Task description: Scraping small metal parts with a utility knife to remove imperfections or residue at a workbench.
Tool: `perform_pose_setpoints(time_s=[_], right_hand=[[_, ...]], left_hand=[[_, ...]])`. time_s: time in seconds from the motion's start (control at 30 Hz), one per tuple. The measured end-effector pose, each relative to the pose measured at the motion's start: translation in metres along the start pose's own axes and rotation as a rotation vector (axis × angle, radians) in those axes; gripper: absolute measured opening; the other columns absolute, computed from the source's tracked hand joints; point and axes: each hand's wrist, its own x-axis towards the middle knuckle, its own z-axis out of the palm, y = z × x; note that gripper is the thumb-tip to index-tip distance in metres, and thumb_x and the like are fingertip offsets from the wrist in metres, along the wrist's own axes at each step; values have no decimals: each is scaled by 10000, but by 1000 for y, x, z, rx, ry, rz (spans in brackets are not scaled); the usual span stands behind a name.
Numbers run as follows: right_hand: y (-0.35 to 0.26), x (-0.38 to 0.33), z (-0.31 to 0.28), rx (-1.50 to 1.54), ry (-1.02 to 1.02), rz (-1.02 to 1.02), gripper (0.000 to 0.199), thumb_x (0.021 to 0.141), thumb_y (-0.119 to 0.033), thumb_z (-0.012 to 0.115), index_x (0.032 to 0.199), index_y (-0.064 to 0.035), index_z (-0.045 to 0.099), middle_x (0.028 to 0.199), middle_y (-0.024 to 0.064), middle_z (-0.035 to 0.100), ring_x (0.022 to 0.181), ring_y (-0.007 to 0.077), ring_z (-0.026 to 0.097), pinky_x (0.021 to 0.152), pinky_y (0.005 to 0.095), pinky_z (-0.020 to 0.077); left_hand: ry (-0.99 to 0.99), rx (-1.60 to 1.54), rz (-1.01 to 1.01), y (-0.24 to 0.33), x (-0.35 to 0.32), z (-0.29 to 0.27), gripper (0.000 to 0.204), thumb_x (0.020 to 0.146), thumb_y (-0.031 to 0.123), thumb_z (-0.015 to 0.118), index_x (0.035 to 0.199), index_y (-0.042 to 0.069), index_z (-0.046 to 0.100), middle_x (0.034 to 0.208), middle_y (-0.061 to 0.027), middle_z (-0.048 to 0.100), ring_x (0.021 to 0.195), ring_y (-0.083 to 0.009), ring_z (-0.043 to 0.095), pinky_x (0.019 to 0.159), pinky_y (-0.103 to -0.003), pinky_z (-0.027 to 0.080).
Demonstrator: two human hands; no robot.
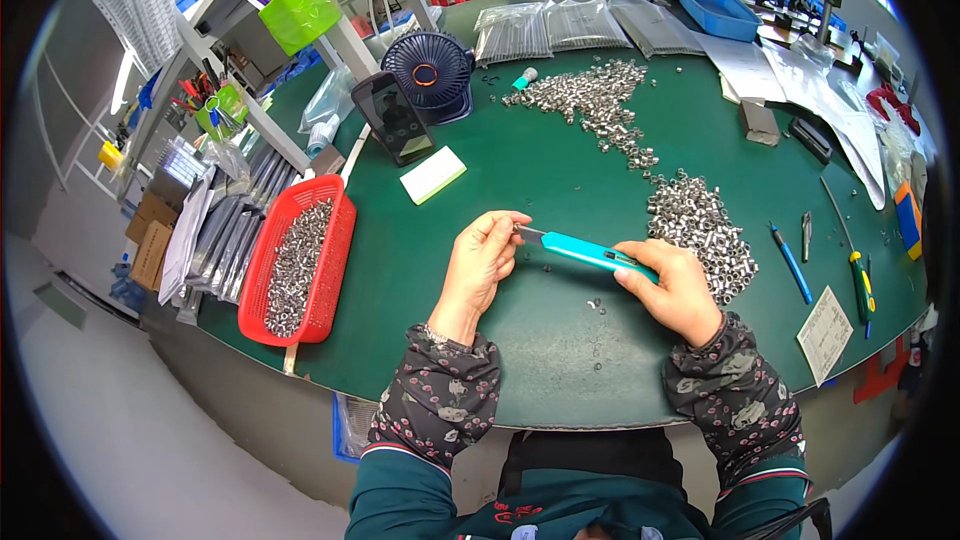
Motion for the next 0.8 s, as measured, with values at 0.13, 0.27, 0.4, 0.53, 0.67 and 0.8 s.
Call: perform_pose_setpoints(time_s=[0.13,0.27,0.4,0.53,0.67,0.8], right_hand=[[2,2,-5,23,-75,22,248,741,-250,577,912,-72,599,677,106,540,614,259,536,550,343,413],[-4,2,-10,79,179,-142,241,736,-188,586,929,-44,576,697,110,535,615,260,533,561,325,416],[-4,5,-29,389,454,20,278,776,-159,580,985,22,543,789,52,556,687,110,509,626,235,414],[7,10,-33,643,619,95,258,809,-145,551,991,37,540,766,1,534,703,56,456,632,192,376],[9,9,-39,697,655,94,254,809,-149,552,984,36,543,760,-3,533,691,53,452,622,189,375],[7,12,-37,731,695,73,243,808,-152,557,967,32,551,753,-3,541,684,55,467,610,190,387]], left_hand=[[-15,98,35,0,0,1,204,863,192,478,907,3,542,679,4,460,443,-1,296,367,-137,218],[70,89,-41,-1,3,-2,206,870,206,458,857,12,528,656,17,441,443,-19,293,364,-144,218],[25,-159,-67,2,1,-7,196,884,203,405,857,30,494,722,-27,457,480,-46,336,355,-157,229],[-22,-199,-173,0,6,19,161,861,162,424,823,25,499,707,-37,451,495,-61,352,352,-161,231],[-74,618,-100,5,20,78,128,764,136,584,832,30,561,622,41,440,508,-37,359,426,-188,296],[-235,975,-25,-19,39,101,100,706,86,614,776,20,591,628,44,482,568,-41,401,507,-194,337]])
